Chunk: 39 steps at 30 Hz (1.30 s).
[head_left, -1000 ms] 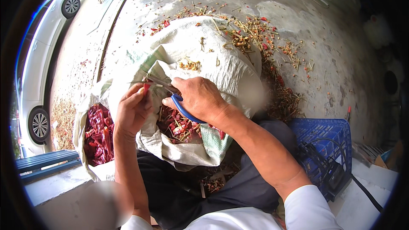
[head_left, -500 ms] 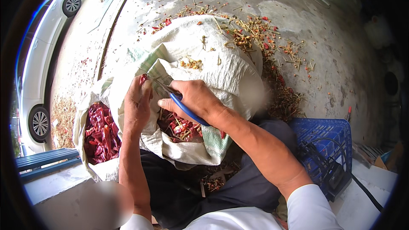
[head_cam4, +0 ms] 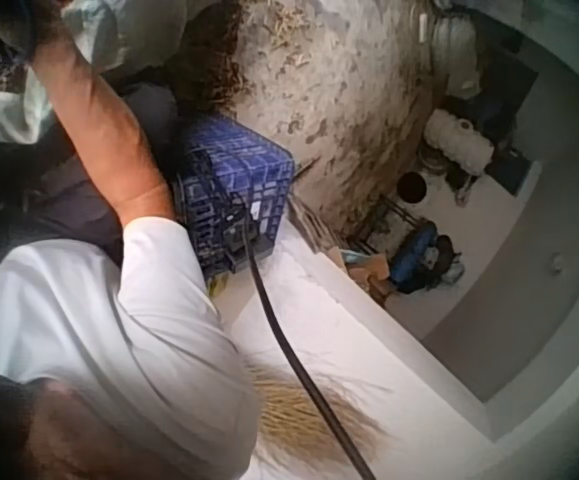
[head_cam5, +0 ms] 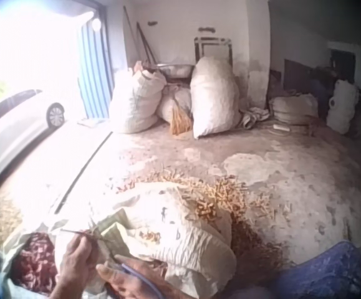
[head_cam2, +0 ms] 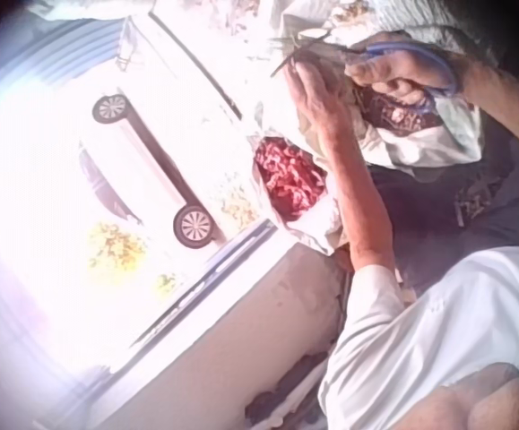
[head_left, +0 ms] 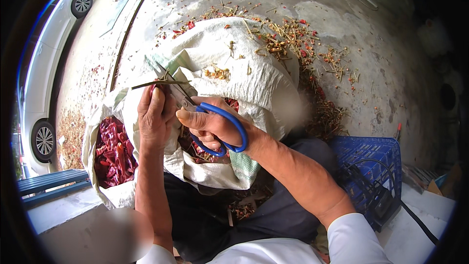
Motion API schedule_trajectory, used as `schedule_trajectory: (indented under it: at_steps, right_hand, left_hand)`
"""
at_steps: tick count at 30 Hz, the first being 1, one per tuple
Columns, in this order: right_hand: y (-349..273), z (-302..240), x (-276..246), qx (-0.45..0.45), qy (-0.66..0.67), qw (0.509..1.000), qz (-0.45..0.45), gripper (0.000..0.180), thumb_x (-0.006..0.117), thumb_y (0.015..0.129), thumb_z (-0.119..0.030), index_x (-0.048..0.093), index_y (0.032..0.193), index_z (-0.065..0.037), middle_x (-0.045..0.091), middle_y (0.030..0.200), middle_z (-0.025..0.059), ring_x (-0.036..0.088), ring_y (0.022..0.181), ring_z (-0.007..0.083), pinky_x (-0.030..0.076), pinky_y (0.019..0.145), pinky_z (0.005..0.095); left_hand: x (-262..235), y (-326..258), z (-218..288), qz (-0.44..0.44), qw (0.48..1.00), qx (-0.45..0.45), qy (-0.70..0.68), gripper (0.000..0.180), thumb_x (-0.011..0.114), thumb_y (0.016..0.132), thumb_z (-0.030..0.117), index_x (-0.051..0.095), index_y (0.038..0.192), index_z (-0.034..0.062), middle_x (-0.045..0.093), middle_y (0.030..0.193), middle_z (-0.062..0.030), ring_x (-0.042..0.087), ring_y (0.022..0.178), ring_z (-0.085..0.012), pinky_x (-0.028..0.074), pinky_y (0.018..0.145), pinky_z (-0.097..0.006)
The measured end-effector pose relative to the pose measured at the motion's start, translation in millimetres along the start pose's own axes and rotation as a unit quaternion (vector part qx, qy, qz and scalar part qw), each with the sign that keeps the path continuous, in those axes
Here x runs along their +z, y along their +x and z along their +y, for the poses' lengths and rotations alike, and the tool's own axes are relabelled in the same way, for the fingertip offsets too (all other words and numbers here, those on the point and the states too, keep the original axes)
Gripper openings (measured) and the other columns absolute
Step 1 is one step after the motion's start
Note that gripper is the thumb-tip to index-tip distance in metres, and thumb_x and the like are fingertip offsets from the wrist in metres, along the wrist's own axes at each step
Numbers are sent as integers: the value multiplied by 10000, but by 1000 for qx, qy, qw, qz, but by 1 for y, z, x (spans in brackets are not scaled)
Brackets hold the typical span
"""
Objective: The person sits on the floor and uses scissors to trim the stems off dried red peppers taken from a large sack. The trimmed peppers are placed into a second sack while the discarded stems fall onto the floor.
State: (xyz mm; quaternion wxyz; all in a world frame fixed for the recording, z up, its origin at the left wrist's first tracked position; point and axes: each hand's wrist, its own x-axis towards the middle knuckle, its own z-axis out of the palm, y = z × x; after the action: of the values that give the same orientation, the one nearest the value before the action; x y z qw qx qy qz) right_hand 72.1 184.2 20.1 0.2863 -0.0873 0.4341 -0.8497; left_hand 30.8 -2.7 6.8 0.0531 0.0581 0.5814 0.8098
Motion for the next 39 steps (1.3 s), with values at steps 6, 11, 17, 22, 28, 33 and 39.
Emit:
schedule_trajectory:
  at_steps: [6, 11, 17, 22, 28, 33, 39]
  right_hand:
    - [4, -68, -60, -290, 251, 924, -12, 349, 541, 1027, -400, 589, 895, -81, 502, 654, 7, 439, 530, 80, 372, 505, 226]
    - [14, -47, -49, -231, 188, 913, 280, 666, 716, 803, -672, 562, 1057, -75, 619, 782, 35, 630, 706, 174, 548, 678, 334]
    - [17, -45, -60, -221, 152, 927, 262, 547, 664, 886, -606, 594, 989, -74, 638, 816, 105, 609, 673, 194, 547, 630, 348]
    - [16, -43, -60, -205, 207, 918, 270, 497, 705, 883, -548, 599, 945, -66, 628, 779, 105, 599, 619, 200, 533, 594, 322]
    - [12, -43, -60, -186, 197, 918, 288, 457, 702, 897, -511, 597, 940, -69, 628, 764, 91, 601, 610, 187, 533, 573, 328]
    - [15, -38, -57, -175, 163, 927, 288, 492, 700, 890, -532, 586, 993, -65, 630, 790, 72, 613, 653, 168, 537, 602, 326]
    - [15, -30, -55, -79, 60, 941, 324, 531, 720, 853, -577, 589, 983, -79, 635, 811, 58, 618, 682, 140, 521, 636, 302]
  left_hand:
    - [-20, -19, -9, 7, 996, -89, -27, 198, 501, 1064, 236, 566, 1078, 49, 433, 639, 24, 331, 498, -56, 267, 431, -209]
    - [1, -9, -25, 49, 995, -76, 34, 177, 524, 1023, 130, 556, 1179, 53, 591, 897, -28, 528, 696, -101, 449, 613, -223]
    - [-20, 13, -36, 41, 873, -135, 466, 138, 679, 896, 95, 625, 1010, 38, 657, 885, -63, 613, 779, -134, 498, 685, -284]
    - [-69, 21, -115, -120, 738, 1, 664, 281, 712, 791, 59, 698, 1071, 41, 705, 934, -214, 686, 891, -381, 546, 799, -435]
    - [-45, 14, -108, -253, 525, -173, 794, 233, 731, 777, 143, 706, 994, 61, 706, 937, -212, 675, 946, -394, 547, 811, -471]
    - [-53, 9, -73, -212, 641, -134, 726, 194, 757, 789, 149, 686, 935, 41, 691, 829, -195, 688, 804, -300, 534, 704, -439]
    - [-29, 7, -24, -114, 822, -219, 513, 156, 686, 878, 121, 686, 1015, 46, 667, 810, -28, 550, 672, -99, 424, 589, -278]
